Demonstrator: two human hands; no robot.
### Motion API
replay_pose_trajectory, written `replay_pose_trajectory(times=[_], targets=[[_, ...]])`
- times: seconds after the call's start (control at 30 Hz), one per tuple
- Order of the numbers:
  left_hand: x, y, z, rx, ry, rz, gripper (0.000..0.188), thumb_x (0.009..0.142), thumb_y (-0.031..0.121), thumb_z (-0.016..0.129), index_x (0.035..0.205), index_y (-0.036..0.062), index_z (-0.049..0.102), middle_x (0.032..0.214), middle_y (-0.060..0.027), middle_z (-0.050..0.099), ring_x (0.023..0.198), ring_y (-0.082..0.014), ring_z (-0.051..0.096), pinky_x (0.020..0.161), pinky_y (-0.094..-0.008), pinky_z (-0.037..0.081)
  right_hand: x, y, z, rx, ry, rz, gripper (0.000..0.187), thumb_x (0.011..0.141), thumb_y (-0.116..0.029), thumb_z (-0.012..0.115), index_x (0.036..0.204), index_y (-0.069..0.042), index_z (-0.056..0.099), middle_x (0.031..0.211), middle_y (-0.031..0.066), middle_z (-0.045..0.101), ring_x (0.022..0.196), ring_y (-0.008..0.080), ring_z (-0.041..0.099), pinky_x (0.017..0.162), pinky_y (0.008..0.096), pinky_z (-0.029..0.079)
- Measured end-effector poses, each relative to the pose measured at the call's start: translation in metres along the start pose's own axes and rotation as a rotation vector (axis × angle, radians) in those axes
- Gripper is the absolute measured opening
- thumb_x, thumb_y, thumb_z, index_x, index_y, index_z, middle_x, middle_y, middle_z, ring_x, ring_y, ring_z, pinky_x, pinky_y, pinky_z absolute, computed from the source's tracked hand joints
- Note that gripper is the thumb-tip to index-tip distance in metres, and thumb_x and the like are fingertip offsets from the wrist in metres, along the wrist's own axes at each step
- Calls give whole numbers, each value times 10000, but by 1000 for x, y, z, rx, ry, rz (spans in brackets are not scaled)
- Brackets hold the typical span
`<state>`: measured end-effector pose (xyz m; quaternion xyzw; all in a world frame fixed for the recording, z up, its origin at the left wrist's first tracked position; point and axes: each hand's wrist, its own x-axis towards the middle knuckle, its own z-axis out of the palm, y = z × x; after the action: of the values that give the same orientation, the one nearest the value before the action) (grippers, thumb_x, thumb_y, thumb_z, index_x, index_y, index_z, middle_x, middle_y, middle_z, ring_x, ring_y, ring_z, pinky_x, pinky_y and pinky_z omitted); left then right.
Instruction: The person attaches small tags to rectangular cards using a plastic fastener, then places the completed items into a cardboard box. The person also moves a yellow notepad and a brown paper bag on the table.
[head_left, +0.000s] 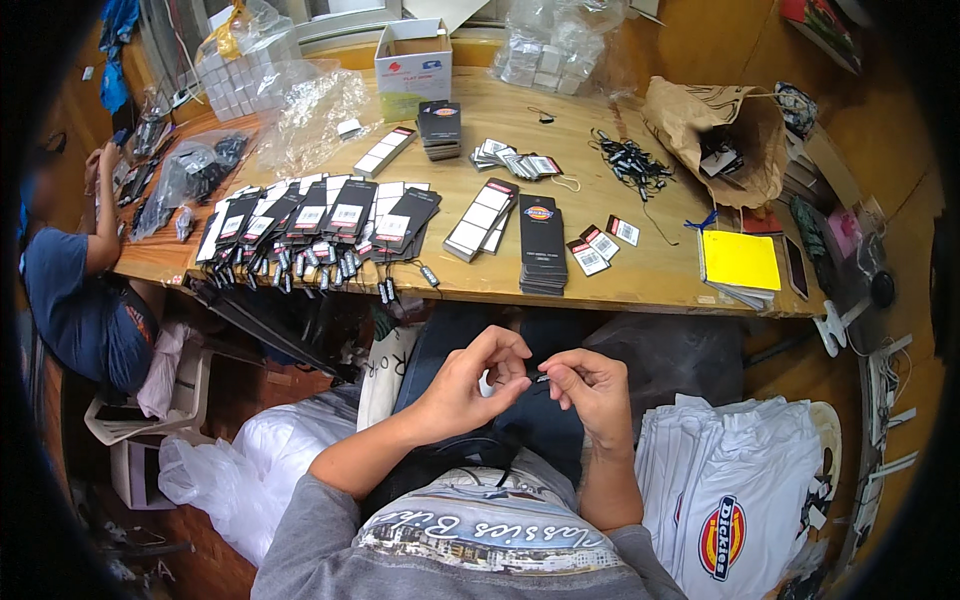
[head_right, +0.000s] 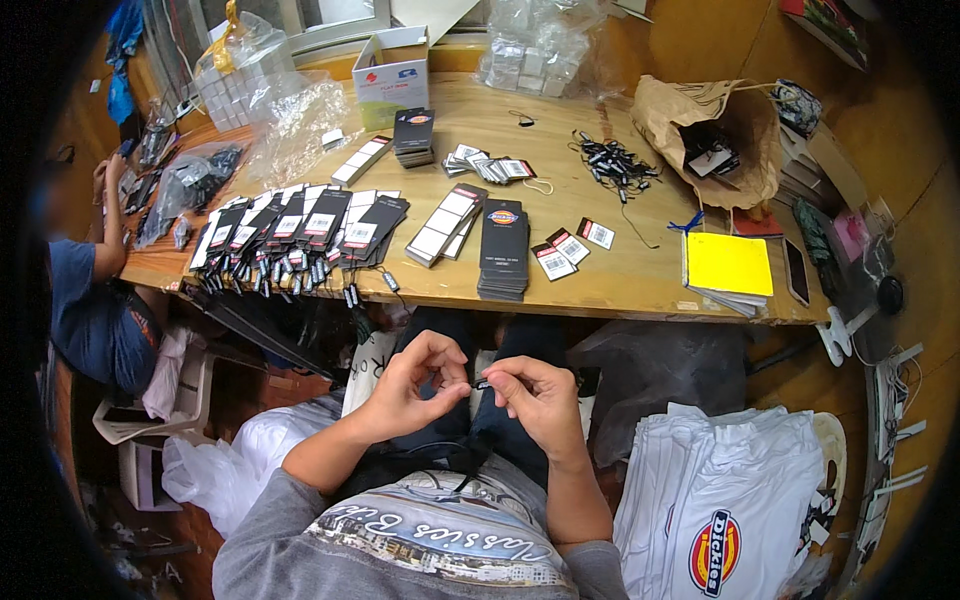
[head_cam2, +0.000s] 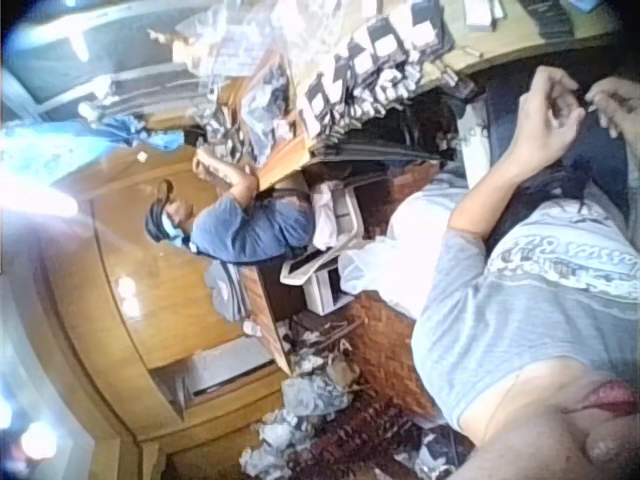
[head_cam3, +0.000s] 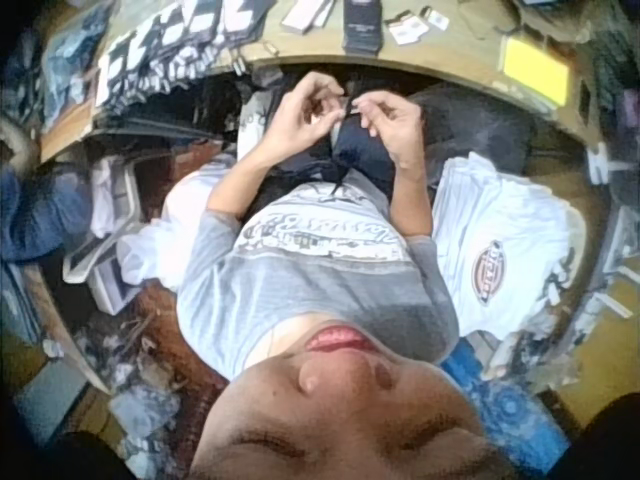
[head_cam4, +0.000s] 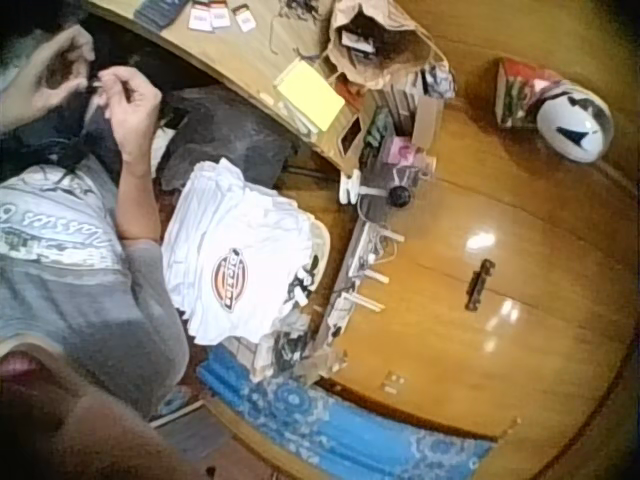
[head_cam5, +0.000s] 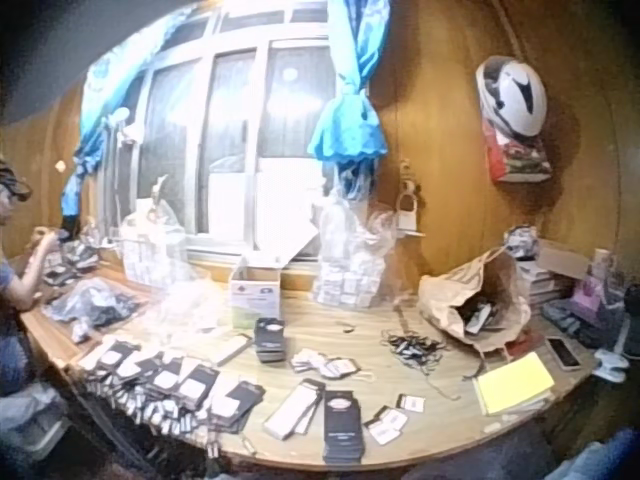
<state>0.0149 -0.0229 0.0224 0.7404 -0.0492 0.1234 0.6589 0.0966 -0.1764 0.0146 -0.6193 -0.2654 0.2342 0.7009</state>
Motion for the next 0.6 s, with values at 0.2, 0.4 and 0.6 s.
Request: replay_pose_trajectory(times=[0.2,0.4,0.6], targets=[[1,-17,3,-206,28,49,301,729,-48,549,985,15,403,840,-78,521,785,-134,525,704,-251,431,2,4,2,-14,-15,16,99,787,-104,556,804,-18,603,583,-6,520,494,28,443,432,154,346],[0,-19,8,-265,63,-7,383,681,-63,604,972,33,374,775,-64,500,720,-123,511,645,-226,429,1,11,2,80,-118,-60,116,794,-121,557,808,-10,590,601,-9,519,503,26,446,420,155,332],[-2,-25,4,-292,40,-39,385,683,9,642,961,42,378,815,-64,510,756,-124,510,684,-236,421,1,12,5,5,-118,-141,103,794,-104,553,801,-7,585,597,-7,517,509,29,444,430,166,339]])
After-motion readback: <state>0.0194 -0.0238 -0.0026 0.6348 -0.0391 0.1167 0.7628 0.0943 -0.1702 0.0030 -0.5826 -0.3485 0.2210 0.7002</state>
